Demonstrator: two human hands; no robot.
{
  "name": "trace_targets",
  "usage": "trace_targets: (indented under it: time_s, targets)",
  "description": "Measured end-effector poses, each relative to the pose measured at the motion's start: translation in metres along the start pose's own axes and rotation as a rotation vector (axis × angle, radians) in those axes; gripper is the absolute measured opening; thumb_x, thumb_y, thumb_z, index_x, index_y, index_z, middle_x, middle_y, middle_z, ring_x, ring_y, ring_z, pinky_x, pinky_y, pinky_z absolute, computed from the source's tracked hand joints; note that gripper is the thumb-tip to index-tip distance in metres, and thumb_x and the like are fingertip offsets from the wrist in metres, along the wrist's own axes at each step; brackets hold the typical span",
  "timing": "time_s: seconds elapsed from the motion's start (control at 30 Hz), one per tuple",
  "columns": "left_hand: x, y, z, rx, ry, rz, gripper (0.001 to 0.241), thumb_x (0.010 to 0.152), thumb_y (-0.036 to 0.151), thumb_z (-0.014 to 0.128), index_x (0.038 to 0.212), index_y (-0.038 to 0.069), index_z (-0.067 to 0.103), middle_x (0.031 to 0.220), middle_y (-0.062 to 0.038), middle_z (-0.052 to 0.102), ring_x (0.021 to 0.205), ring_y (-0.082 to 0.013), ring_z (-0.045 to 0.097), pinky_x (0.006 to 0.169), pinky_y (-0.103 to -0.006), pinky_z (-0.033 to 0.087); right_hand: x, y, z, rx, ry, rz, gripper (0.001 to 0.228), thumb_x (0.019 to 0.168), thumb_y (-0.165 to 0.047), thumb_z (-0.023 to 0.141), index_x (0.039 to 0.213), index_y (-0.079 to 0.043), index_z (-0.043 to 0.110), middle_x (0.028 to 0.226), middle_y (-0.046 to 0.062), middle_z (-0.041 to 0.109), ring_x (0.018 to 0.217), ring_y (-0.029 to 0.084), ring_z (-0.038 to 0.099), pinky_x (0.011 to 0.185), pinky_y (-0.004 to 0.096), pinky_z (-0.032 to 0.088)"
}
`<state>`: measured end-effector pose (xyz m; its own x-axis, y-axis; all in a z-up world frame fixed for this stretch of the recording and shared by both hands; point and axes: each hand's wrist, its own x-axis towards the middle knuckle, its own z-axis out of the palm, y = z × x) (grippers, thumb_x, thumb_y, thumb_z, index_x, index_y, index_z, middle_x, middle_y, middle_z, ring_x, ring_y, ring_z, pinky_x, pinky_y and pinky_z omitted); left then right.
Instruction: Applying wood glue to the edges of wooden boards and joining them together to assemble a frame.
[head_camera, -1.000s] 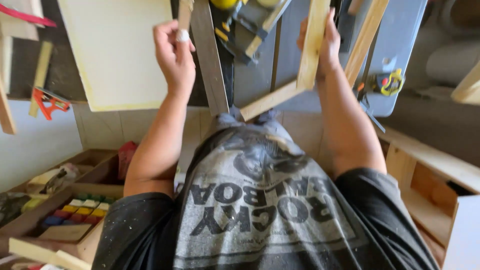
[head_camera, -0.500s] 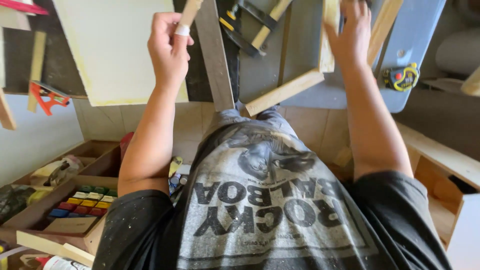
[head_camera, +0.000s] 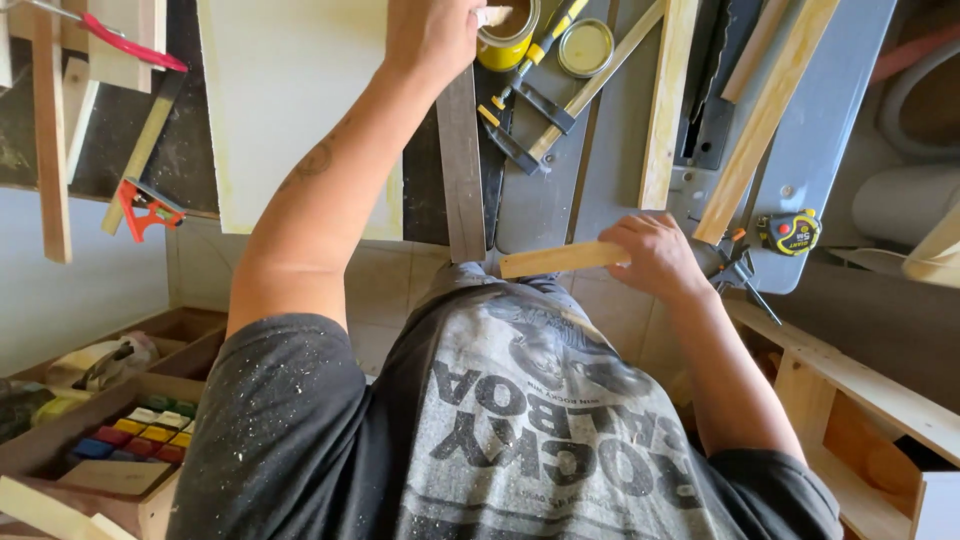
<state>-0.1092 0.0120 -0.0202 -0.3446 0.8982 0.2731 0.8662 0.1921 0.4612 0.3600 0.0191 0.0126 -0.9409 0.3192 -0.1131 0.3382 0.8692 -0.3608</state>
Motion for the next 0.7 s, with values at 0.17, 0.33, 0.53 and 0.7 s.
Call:
trace_targets:
  time_s: [0.17,0.33,0.53,0.7]
  targets:
    - [0.003,-0.011,0.025,-0.148,-0.123,-0.125,0.019,0.101,0.003,0.062,0.117,0.004,0.072,0.108,-0.013,0.075,0.093,-0.028,0.076,0.073,-0.0317,0.066,-0.024,-0.024,-0.061,0.35,-0.029,0.203,0.041,0.076,-0.021,0.085,0.117,-0.018,0.077,0.107,0.008,0.079,0.095,0.036,0.075,0.086,0.047,0.058]
    - [0.006,-0.003,0.002,-0.095,-0.088,-0.029,0.013,0.098,0.004,0.067,0.106,0.007,0.078,0.096,-0.01,0.077,0.079,-0.0236,0.073,0.063,-0.0316,0.06,-0.036,-0.038,-0.108,0.563,0.147,0.36,0.046,0.071,-0.008,0.091,0.115,-0.011,0.078,0.119,0.014,0.074,0.098,0.035,0.073,0.086,0.043,0.055]
    - [0.011,0.007,-0.026,-0.036,-0.035,0.087,0.012,0.094,0.005,0.074,0.092,0.011,0.084,0.082,-0.005,0.08,0.064,-0.0183,0.069,0.05,-0.0314,0.053,-0.044,-0.07,-0.153,0.709,0.231,0.626,0.042,0.075,-0.007,0.087,0.114,-0.009,0.07,0.111,0.005,0.071,0.095,0.015,0.065,0.078,0.025,0.052]
    - [-0.012,-0.004,-0.064,-0.413,-0.119,-0.166,0.013,0.097,0.019,0.082,0.107,0.011,0.081,0.1,-0.005,0.081,0.086,-0.0184,0.073,0.074,-0.0332,0.06,-0.061,-0.027,-0.111,1.184,0.701,0.353,0.051,0.078,-0.021,0.09,0.117,-0.01,0.058,0.113,0.01,0.074,0.096,0.02,0.073,0.079,0.035,0.062]
